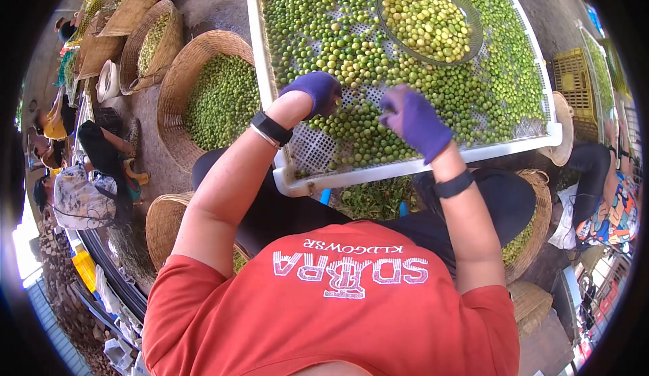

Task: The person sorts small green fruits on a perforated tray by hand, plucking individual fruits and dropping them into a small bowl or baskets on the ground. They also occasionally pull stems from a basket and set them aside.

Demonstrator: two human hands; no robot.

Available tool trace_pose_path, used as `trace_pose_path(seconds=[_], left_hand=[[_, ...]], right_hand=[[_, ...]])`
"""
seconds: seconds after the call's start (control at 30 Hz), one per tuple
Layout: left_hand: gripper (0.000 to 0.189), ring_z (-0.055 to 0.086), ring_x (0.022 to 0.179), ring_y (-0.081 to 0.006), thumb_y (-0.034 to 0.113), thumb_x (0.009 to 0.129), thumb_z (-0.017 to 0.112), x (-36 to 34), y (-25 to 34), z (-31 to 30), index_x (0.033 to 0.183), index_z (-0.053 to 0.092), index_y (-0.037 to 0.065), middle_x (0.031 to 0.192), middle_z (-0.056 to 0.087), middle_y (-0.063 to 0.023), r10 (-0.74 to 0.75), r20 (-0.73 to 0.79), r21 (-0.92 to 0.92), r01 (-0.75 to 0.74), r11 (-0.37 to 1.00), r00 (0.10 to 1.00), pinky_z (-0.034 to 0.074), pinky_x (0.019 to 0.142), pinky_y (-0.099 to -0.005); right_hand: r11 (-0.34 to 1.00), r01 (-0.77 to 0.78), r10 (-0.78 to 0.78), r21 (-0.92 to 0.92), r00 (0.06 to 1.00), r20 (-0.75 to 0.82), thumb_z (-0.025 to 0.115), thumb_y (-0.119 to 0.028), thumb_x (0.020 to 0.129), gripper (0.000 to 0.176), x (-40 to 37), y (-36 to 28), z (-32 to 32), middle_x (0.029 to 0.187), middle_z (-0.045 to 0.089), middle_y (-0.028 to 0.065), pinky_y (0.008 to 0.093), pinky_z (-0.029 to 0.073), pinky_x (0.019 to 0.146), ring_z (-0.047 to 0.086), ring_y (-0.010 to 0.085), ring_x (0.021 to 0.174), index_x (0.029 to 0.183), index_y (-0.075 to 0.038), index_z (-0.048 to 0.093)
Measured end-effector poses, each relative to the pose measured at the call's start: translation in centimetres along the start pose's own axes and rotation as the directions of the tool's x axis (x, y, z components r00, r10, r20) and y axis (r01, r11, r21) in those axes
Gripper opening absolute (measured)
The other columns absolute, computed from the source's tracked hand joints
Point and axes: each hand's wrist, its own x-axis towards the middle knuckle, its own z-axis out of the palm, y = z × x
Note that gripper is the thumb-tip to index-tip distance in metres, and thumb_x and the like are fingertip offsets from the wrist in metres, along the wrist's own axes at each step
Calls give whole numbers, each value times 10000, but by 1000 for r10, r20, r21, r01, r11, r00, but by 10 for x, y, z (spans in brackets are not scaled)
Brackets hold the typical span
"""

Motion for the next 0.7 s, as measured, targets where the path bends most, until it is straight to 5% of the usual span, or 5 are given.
trace_pose_path(seconds=[0.2, 0.4, 0.57, 0.63, 0.7], left_hand=[[231, 652, 891, -330, 105, 750, 618, 5, -2, 16, 966, 692, 135, 951, 671, -135, 49, -143, 61, -41, 997, 988, 524, 787, -426], [160, 644, 908, -355, 86, 751, 603, 4, 8, 24, 896, 670, 84, 989, 649, -158, 122, -217, 140, -93, 986, 969, 532, 763, -437], [163, 642, 925, -355, 67, 764, 578, -3, 18, 25, 904, 661, 74, 989, 647, -165, 180, -221, 157, -147, 977, 958, 536, 762, -440], [238, 648, 913, -337, 100, 745, 606, -2, 19, 18, 973, 673, 90, 983, 662, -165, 114, -213, 5, -115, 993, 970, 532, 783, -407], [293, 660, 891, -311, 129, 738, 620, 4, 13, 11, 1024, 674, 98, 972, 674, -158, 78, -189, -141, -106, 984, 979, 530, 786, -381]], right_hand=[[944, 89, -68, -319, 995, 74, 680, -105, 741, 148, -23, -18, 41, 837, 587, 156, 445, 479, 727, 602, 337, 825, 839, -51, 583], [998, -5, 12, -57, 994, 112, 700, -129, 741, 226, -6, -11, -2, 941, 624, 152, 410, 498, 758, 613, 337, 857, 936, -55, 612], [995, -72, 36, -74, 917, -397, 673, -124, 765, 253, 38, 5, -58, 927, 642, 166, 405, 504, 775, 617, 360, 862, 1004, -56, 625], [969, -63, -36, -241, 922, -386, 655, -129, 780, 228, 40, 29, -53, 931, 641, 170, 411, 504, 766, 622, 360, 858, 991, -51, 620], [971, -81, 43, -224, 984, -172, 623, -147, 801, 203, 36, 31, -33, 918, 639, 161, 423, 504, 727, 627, 351, 843, 979, -51, 603]])
